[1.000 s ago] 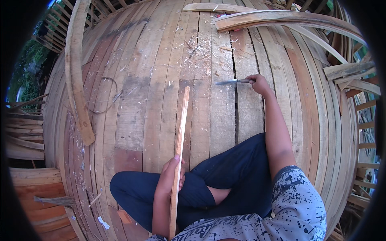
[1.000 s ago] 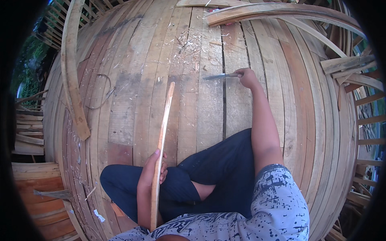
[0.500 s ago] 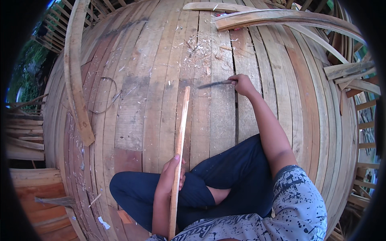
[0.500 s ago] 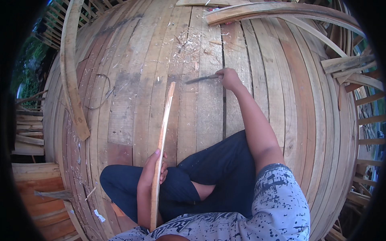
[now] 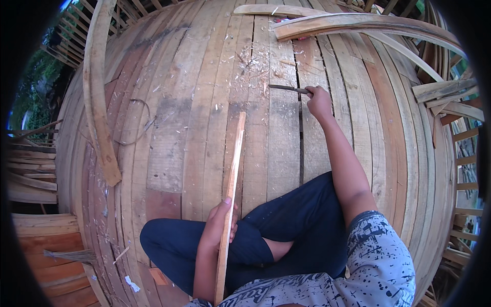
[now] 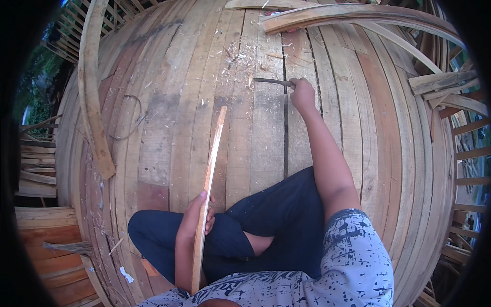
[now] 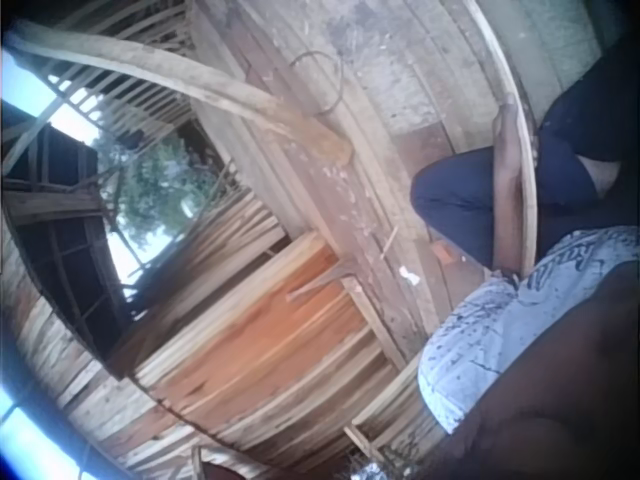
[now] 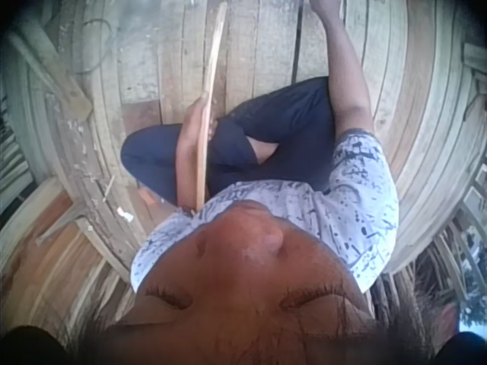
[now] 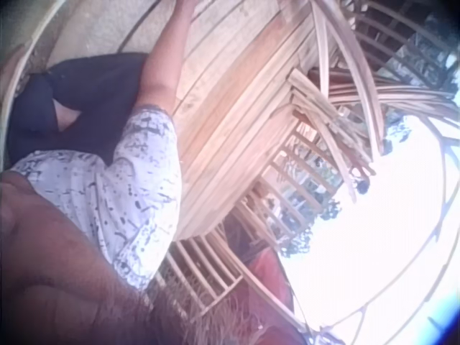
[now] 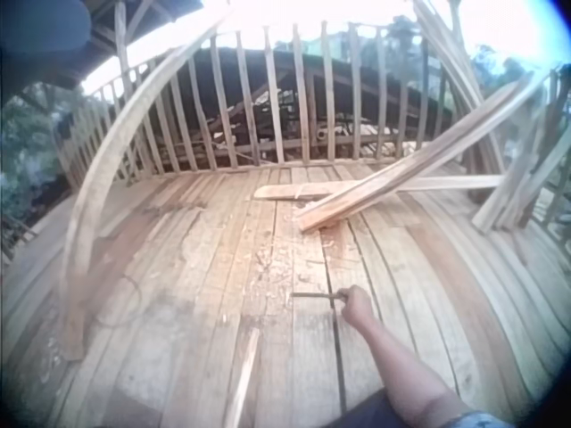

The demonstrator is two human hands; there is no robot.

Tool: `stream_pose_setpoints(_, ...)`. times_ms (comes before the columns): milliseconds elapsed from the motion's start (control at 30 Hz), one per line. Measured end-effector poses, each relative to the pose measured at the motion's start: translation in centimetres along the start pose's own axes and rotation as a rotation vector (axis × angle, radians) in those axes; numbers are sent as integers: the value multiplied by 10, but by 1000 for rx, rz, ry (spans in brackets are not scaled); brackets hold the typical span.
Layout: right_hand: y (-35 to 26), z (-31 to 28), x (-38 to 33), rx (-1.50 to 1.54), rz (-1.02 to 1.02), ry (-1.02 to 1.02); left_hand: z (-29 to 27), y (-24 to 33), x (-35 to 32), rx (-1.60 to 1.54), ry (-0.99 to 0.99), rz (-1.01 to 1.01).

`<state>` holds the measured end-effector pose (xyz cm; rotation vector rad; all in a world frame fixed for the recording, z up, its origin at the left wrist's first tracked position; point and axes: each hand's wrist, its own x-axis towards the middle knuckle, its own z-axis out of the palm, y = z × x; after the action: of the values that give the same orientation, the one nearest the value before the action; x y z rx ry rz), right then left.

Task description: The person sits cross-legged on a wooden floor and uses a knife to carve a long, thin piece of wood held between their legs. They repeatedly shave thin layers off the wood, creating wood shavings that accumulate on the floor.

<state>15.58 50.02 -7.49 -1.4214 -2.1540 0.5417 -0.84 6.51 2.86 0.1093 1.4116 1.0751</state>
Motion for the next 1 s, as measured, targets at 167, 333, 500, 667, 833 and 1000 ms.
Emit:
stream_pose_setpoints(167, -12, -3, -5, 89, -324, -275, -2, -1, 1, -6, -6, 9)
stream_pose_setpoints(333, -33, -6, -14, -208, -189, -17, 0, -3, 2, 6, -9, 2)
stream_pose_setpoints(500, -29, 1, -10, -62, -198, 65, 3, 2, 0, 17, -6, -1)
stream_pose_setpoints(667, -51, 24, -31, 60, -401, -326, -2, -2, 2, 21, -12, 9)
stream_pose_setpoints(833, -42, 28, -19, -129, -160, -29, -1, -2, 2, 21, -9, 0)
stream_pose_setpoints(1000, -11, 39, -9, 196, 97, -71, 4, -5, 12, 74, 19, -41)
